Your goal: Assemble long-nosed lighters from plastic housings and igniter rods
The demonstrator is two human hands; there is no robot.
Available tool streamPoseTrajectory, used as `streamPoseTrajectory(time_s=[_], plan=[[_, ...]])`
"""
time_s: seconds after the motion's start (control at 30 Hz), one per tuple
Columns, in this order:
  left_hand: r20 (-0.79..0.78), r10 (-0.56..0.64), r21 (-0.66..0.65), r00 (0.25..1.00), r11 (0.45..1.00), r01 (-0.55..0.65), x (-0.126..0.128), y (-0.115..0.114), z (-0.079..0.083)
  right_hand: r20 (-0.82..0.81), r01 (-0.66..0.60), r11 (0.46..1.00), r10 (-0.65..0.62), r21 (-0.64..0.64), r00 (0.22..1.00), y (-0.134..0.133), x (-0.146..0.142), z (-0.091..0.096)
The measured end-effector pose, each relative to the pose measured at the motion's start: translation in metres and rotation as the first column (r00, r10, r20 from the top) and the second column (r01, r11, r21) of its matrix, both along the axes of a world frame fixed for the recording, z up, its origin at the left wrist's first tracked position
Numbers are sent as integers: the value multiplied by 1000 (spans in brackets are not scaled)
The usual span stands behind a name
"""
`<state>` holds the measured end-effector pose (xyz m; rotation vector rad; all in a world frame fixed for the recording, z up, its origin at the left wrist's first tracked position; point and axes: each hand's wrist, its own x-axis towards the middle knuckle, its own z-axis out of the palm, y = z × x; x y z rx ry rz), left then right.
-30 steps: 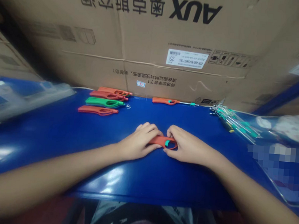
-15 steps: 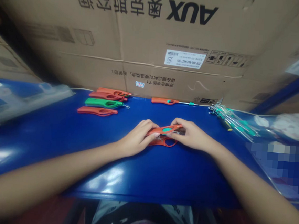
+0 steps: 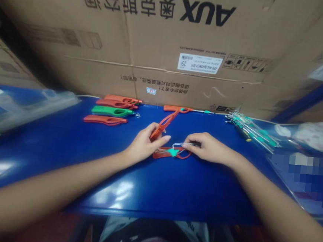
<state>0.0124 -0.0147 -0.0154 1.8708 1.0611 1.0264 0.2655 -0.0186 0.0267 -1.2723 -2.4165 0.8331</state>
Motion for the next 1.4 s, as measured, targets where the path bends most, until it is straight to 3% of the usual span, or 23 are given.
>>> streamPoseTrajectory(time_s=[0.2, 0.33, 0.43, 0.53, 0.6, 0.77, 1.03, 1.17, 1.4], plan=[[-156, -159, 48, 975, 985, 168, 0, -2, 5, 14, -8, 999, 7, 34, 1000, -2, 0, 4], [-188, -212, 98, 959, 968, 233, -1, 0, 3, -111, 28, 995, -38, -91, 993, -2, -1, 4], [-200, -237, 93, 951, 961, 259, -2, 2, 3, -207, -83, 967, 32, -242, 978, -4, 1, 9], [-224, -250, 95, 942, 956, 277, -2, 2, 3, -200, -218, 928, 162, -303, 966, -7, 1, 14], [-235, -251, 102, 939, 954, 281, -2, 2, 4, -156, -224, 925, 183, -307, 971, -9, 0, 16], [-292, -275, 133, 916, 937, 324, -4, 5, 7, -95, -123, 951, 100, -285, 990, -11, -3, 17], [-449, -338, 142, 827, 887, 439, -15, 13, 17, -44, -214, 929, 210, -302, 977, -11, -1, 13], [-475, -350, 137, 807, 877, 461, -16, 12, 22, -69, -163, 952, 150, -259, 986, -11, -3, 9], [-426, -329, 171, 843, 885, 433, -22, 20, 36, -225, -162, 973, 123, -163, 967, -9, 0, 12]])
